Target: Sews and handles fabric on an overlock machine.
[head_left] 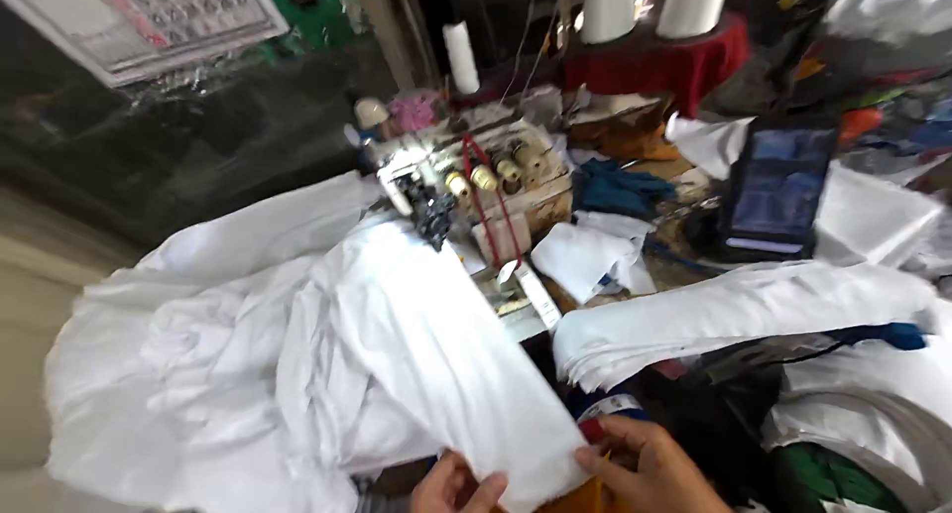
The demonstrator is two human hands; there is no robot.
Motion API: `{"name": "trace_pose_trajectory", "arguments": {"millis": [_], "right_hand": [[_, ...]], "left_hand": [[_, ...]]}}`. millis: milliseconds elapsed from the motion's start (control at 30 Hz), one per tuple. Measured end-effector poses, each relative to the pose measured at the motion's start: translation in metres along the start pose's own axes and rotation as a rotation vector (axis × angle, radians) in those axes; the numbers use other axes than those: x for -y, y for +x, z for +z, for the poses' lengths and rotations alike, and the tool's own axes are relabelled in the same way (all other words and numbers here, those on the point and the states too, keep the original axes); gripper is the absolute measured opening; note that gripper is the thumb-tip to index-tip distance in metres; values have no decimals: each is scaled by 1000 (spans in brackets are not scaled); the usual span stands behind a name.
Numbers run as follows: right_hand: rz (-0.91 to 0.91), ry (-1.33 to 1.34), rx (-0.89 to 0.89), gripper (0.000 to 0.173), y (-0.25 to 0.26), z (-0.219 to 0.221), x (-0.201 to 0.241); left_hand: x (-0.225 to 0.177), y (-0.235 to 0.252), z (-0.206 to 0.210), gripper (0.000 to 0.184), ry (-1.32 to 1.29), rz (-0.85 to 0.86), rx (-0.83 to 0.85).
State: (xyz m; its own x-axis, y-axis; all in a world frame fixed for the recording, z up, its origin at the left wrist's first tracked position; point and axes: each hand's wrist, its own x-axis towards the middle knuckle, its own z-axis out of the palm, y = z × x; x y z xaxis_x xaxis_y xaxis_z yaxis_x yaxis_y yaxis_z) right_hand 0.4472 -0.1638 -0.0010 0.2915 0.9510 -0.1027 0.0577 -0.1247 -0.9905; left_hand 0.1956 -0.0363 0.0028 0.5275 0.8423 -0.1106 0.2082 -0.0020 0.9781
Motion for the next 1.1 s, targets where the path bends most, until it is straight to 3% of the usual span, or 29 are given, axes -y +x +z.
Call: {"name": "trace_pose_trajectory", "arguments": {"millis": [133,533,700,933,1100], "right_hand": [[-30,-35,-66,22,3,-1,-6],[-5,-74,-90,23,0,-3,-10],[87,-144,-81,26,0,-2,-18],[7,-88,-84,22,-8,-7,1],[11,-73,-35,22,-10,-8,12]], "left_hand": [[2,3,11,32,-53,-45,-101],[-1,5,7,27,-87,-78,1],[1,8,11,26,-104,-94,-7],[4,4,5,15,-77,-40,43],[3,5,12,25,-182,-74,28]]}}
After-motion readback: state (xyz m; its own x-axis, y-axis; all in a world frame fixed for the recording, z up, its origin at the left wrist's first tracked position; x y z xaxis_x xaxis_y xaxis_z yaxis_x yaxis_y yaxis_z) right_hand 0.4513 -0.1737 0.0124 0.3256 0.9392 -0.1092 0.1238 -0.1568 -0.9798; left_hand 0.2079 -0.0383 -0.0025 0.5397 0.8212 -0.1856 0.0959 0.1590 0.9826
